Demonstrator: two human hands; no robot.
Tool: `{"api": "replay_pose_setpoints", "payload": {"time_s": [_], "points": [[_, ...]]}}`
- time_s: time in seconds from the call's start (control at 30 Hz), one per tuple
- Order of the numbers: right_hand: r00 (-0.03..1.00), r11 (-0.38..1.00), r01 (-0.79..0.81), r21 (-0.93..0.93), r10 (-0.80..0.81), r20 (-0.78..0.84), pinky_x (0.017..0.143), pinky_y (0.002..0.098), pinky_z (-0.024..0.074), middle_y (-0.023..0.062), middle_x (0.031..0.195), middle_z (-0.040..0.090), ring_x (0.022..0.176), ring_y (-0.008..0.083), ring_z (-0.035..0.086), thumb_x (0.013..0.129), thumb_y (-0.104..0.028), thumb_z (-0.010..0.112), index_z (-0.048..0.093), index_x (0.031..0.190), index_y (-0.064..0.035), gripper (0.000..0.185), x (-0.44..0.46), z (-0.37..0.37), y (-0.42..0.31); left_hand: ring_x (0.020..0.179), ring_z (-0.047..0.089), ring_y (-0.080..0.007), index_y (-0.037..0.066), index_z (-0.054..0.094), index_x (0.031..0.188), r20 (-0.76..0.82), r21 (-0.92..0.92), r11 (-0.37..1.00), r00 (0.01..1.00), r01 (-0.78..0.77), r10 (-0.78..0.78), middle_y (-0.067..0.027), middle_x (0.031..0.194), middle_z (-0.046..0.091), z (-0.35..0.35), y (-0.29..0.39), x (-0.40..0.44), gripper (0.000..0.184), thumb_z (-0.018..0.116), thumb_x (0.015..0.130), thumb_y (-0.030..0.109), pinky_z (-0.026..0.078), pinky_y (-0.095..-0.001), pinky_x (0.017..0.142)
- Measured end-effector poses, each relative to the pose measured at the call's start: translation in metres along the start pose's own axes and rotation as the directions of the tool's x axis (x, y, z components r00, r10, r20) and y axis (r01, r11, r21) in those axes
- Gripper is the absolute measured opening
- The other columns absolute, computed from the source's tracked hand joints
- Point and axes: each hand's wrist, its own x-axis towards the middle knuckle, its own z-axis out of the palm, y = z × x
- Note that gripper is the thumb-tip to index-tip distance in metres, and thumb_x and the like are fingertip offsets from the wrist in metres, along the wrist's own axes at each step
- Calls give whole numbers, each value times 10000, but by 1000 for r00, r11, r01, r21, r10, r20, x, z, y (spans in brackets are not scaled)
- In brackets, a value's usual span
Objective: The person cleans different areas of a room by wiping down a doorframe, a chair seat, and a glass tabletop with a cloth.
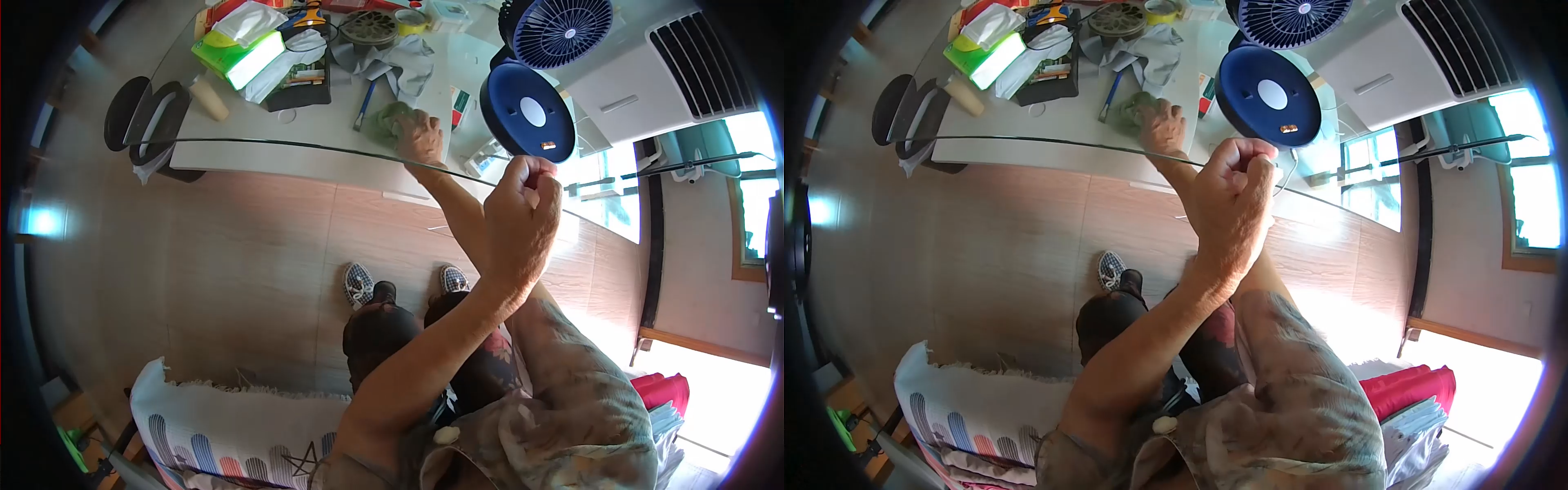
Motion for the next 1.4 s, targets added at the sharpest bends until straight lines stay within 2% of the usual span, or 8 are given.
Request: {"api": "replay_pose_setpoints", "payload": {"time_s": [0.2,0.33,0.5,0.87,1.0,1.13,1.3,1.4], "points": [[966,992,-87,86,105,-236,913,449,418,143,1162,582,1096,358,492,789,-161,639,675,1077,-193,292,13,-6,0,621,568,-127,-25,598,897,-57,-15,997,996,-69,68,-91,688,604,5,-2,3,144,517,894,94,473,-270,605],[922,985,167,45,-140,-361,916,434,404,113,1086,614,1086,321,524,760,-135,659,664,1078,-185,322,24,4,-32,697,503,-49,-40,596,924,9,-89,996,1000,0,1,-28,774,575,2,0,4,136,550,909,87,420,-192,623],[982,985,156,-74,-146,123,907,444,412,124,1222,535,1122,328,493,842,-159,598,635,1163,-206,326,42,35,-79,684,501,-41,-34,595,921,-6,10,1000,1000,8,-8,-15,756,574,4,0,4,139,541,916,94,404,-177,605],[966,995,-82,-48,91,242,859,459,430,137,1216,546,1118,343,470,810,-173,601,637,1135,-180,327,28,6,-41,676,572,-121,-33,584,898,-16,-60,997,999,50,-51,-95,723,594,3,-6,6,151,511,920,98,472,-263,639],[982,984,-82,161,108,-158,863,489,468,146,1096,626,1054,405,524,779,-252,677,673,1045,-178,276,36,-19,-41,653,439,-16,-18,566,950,32,-134,990,999,42,-38,2,792,531,1,-7,7,101,555,925,80,381,-166,569],[966,991,12,132,22,-256,840,497,473,138,1116,625,1040,385,534,813,-226,642,674,1037,-177,231,58,-27,-65,647,432,-13,-18,563,956,28,-157,986,998,52,-49,9,782,522,1,-8,7,101,556,920,76,375,-164,560],[913,999,46,-27,-31,406,883,446,473,172,1005,664,932,349,623,831,-258,627,670,1020,-112,242,68,-2,-63,621,419,-4,-15,562,960,12,-188,969,986,163,-163,17,770,510,-3,3,8,103,545,920,78,362,-154,525],[988,967,29,254,-67,142,891,429,478,185,1046,659,968,373,621,826,-258,636,661,1054,-105,276,36,-31,-73,583,403,-3,-13,565,954,-31,-107,994,1000,-1,-3,22,756,500,-3,-3,12,107,535,921,84,356,-155,496]]}}
